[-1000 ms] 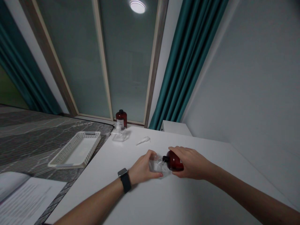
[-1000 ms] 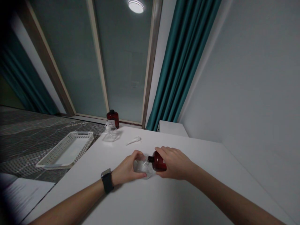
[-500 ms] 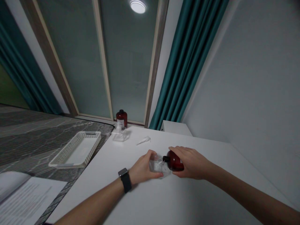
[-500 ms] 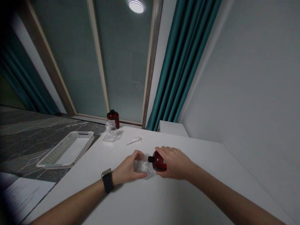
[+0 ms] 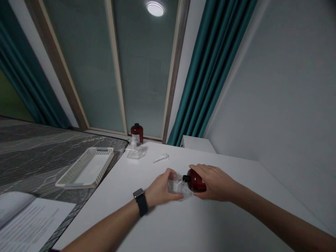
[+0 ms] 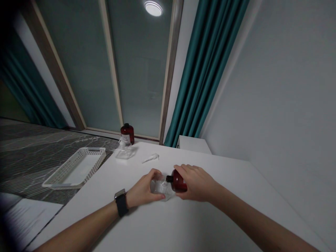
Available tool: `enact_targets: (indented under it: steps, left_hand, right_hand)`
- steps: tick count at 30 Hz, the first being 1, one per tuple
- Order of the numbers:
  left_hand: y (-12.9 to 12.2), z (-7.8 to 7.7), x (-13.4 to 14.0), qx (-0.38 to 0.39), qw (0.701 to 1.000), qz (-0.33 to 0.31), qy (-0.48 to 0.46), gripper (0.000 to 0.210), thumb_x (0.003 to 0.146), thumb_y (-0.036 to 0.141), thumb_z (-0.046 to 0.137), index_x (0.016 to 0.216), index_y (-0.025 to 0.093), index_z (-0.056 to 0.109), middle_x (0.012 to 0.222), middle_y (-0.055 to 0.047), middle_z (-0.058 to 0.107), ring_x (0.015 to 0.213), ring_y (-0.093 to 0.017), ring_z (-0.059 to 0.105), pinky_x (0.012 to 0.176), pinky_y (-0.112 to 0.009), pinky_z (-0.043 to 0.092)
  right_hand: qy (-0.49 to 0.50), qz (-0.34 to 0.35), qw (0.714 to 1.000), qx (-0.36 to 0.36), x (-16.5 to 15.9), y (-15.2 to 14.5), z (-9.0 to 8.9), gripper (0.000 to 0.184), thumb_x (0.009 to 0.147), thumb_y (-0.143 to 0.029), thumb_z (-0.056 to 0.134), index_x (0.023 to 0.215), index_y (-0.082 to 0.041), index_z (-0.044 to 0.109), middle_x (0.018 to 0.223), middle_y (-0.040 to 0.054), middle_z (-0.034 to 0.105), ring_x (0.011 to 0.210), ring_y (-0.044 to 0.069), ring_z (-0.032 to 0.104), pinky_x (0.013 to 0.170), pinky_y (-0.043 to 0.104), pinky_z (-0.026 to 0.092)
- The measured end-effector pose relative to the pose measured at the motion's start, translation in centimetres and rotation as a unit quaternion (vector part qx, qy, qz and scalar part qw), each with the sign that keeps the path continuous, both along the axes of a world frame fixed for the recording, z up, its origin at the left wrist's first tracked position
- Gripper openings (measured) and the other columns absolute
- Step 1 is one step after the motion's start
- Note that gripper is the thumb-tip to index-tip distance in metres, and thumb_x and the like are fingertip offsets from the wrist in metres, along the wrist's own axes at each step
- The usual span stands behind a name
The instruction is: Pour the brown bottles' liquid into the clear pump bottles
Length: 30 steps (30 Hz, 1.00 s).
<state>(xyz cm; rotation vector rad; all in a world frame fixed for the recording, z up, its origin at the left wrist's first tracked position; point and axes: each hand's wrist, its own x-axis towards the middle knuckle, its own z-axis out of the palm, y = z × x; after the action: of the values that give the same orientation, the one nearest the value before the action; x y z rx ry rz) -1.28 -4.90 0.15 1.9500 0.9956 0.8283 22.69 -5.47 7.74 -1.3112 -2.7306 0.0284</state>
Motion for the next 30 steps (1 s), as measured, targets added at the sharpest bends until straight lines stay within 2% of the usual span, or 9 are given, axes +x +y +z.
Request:
enact_targets:
  steps: [10, 30]
  left_hand:
    - [-0.02, 0.11, 0.00, 0.011, 1.000, -0.001, 0.004, 0.056, 0.064, 0.027, 0.083, 0.106, 0.021, 0.047, 0.105, -0.006, 0.066, 0.094, -0.024, 0.063, 0.082, -0.034, 0.048]
    - [0.07, -0.18, 0.02, 0.016, 1.000, 0.001, 0.004, 0.059, 0.064, 0.027, 0.085, 0.108, 0.020, 0.047, 0.105, -0.006, 0.066, 0.093, -0.024, 0.063, 0.082, -0.036, 0.049]
  right_hand:
    - [-0.015, -0.013, 1.000, -0.018, -0.18, -0.07, 0.34, 0.069, 0.070, -0.036, 0.069, 0.132, -0.016, 0.049, 0.121, 0.0172, 0.066, 0.105, 0.035, 0.065, 0.086, 0.047, 0.050]
    - [-0.009, -0.006, 1.000, 0.004, -0.05, -0.07, 0.13, 0.068, 0.070, -0.037, 0.069, 0.132, -0.017, 0.051, 0.118, 0.0164, 0.067, 0.101, 0.034, 0.066, 0.083, 0.047, 0.051]
